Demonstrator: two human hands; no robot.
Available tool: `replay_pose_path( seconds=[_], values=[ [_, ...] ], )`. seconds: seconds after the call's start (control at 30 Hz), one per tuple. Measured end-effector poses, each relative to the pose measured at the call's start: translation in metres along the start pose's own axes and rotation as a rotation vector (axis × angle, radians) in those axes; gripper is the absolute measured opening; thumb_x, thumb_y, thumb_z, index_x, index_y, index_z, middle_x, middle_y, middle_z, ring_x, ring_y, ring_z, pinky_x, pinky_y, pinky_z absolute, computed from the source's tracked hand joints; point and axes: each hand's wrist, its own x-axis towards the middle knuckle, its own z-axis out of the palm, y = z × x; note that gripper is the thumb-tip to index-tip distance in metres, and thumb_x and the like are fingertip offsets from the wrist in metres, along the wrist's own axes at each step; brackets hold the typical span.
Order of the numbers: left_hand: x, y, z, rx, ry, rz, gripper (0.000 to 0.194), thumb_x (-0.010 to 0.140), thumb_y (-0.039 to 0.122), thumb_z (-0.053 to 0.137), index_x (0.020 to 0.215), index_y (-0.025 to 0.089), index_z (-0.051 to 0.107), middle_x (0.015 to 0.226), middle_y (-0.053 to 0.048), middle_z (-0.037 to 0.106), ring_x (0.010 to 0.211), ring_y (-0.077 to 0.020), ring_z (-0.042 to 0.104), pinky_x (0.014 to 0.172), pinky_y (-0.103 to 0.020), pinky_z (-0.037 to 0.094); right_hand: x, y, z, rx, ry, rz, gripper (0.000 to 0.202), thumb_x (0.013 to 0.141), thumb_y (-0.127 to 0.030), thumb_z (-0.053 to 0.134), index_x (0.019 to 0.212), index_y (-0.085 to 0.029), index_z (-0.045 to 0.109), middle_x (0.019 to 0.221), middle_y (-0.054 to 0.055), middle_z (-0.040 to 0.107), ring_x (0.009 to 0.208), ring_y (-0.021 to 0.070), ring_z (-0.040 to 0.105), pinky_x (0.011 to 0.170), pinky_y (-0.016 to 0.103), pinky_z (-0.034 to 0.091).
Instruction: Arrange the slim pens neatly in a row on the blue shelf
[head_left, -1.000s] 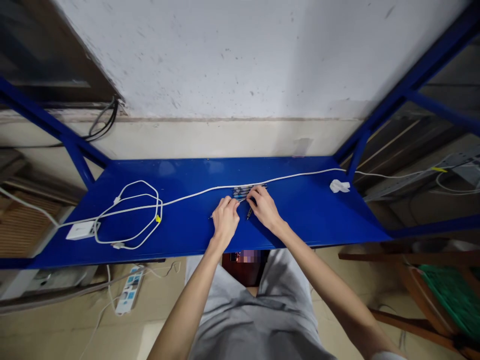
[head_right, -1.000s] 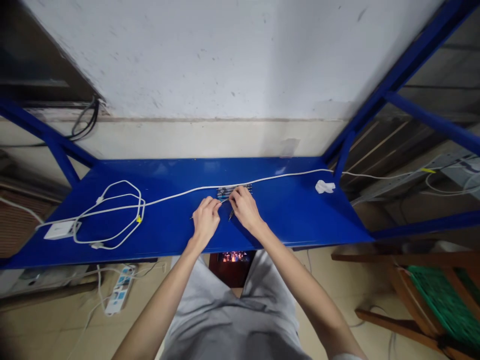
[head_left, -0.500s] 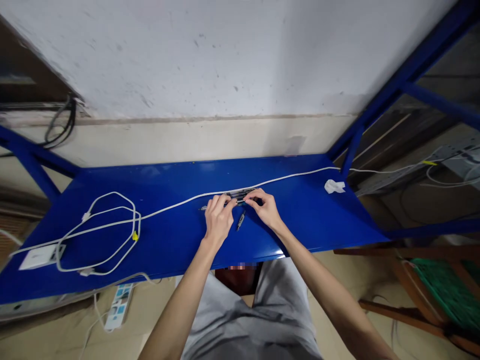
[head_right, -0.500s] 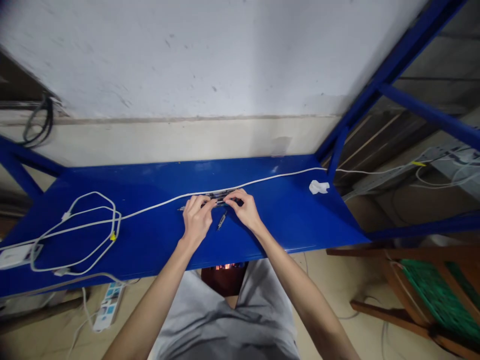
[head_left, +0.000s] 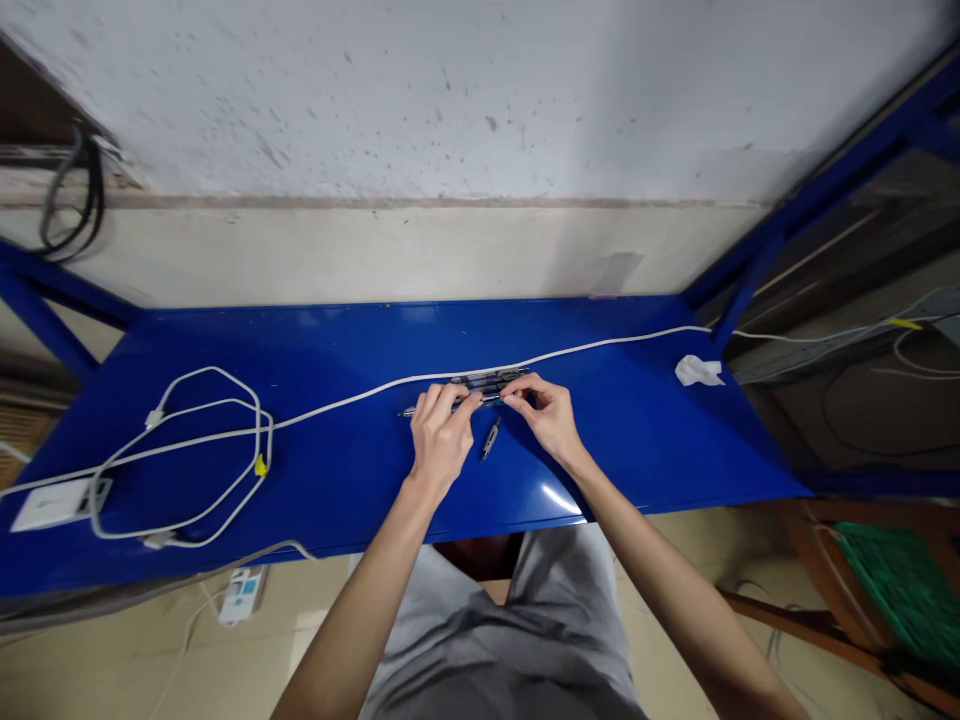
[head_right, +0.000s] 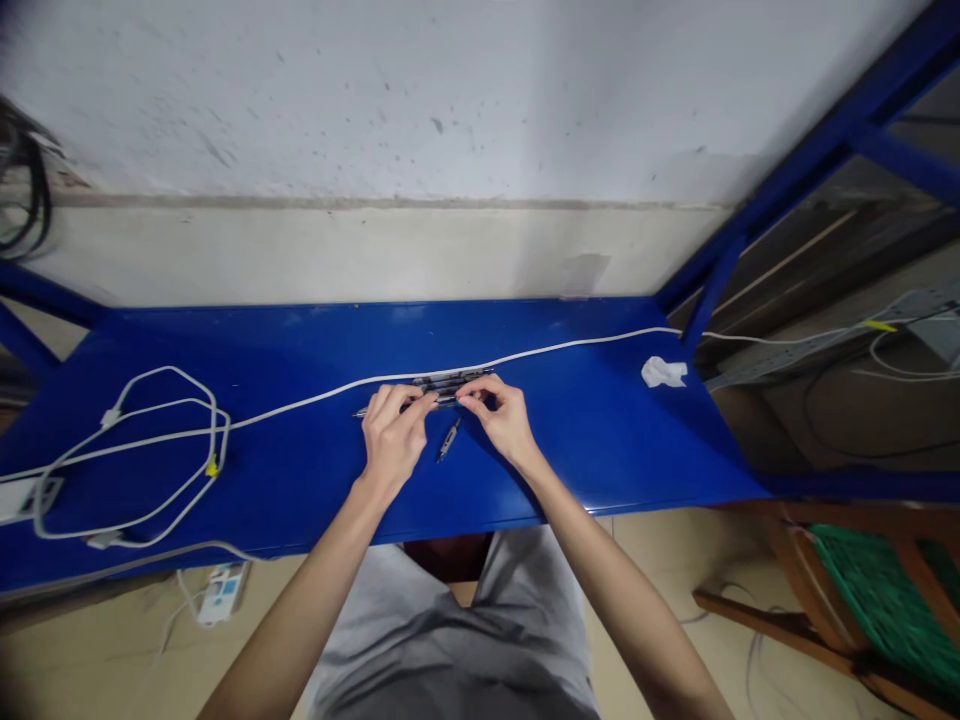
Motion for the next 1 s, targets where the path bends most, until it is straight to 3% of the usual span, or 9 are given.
replay_pose_path(
  seconds=[0.53,0.73,0.87,1.0],
  values=[
    [0.0005,-0.0016,0.0011,-0.004,-0.005,-0.013,0.025,0.099,0.014,0.053,0.099,0.023,0.076,0.094,-0.007,0.070,0.089,-0.0215,0.059,0.075,-0.035,0.040,-0.0012,-0.0059,0.0017,0.029,0.027,0.006,0.015,0.084,-0.036,0.080,0.086,-0.021,0.079,0.081,0.003,0.070,0.071,0.0168,0.055,0.071,0.031,0.045],
    [0.0005,-0.0040,0.0032,-0.025,-0.037,-0.012,0.025,0.100,0.017,0.053,0.100,0.023,0.076,0.094,-0.007,0.070,0.090,-0.0214,0.059,0.076,-0.036,0.041,-0.0021,-0.0077,0.0024,-0.052,0.027,-0.048,0.013,0.087,-0.037,0.077,0.087,-0.024,0.079,0.086,0.004,0.074,0.079,0.0203,0.061,0.076,0.035,0.049],
    [0.0021,-0.0041,0.0036,-0.050,-0.110,0.038,0.026,0.101,0.017,0.050,0.103,0.023,0.075,0.096,-0.008,0.069,0.092,-0.0212,0.060,0.077,-0.035,0.043,-0.0020,-0.0056,0.0059,-0.077,-0.032,-0.090,0.015,0.087,-0.038,0.077,0.087,-0.023,0.077,0.087,0.005,0.076,0.083,0.0219,0.065,0.081,0.036,0.051],
    [0.0024,-0.0021,0.0030,-0.142,-0.219,0.105,0.028,0.104,0.025,0.047,0.120,0.023,0.070,0.103,-0.008,0.069,0.097,-0.0201,0.063,0.084,-0.033,0.049,-0.0050,-0.0057,0.0090,-0.064,0.018,-0.065,0.020,0.088,-0.041,0.074,0.091,-0.021,0.071,0.083,0.003,0.073,0.076,0.0201,0.068,0.077,0.034,0.053]
  ],
)
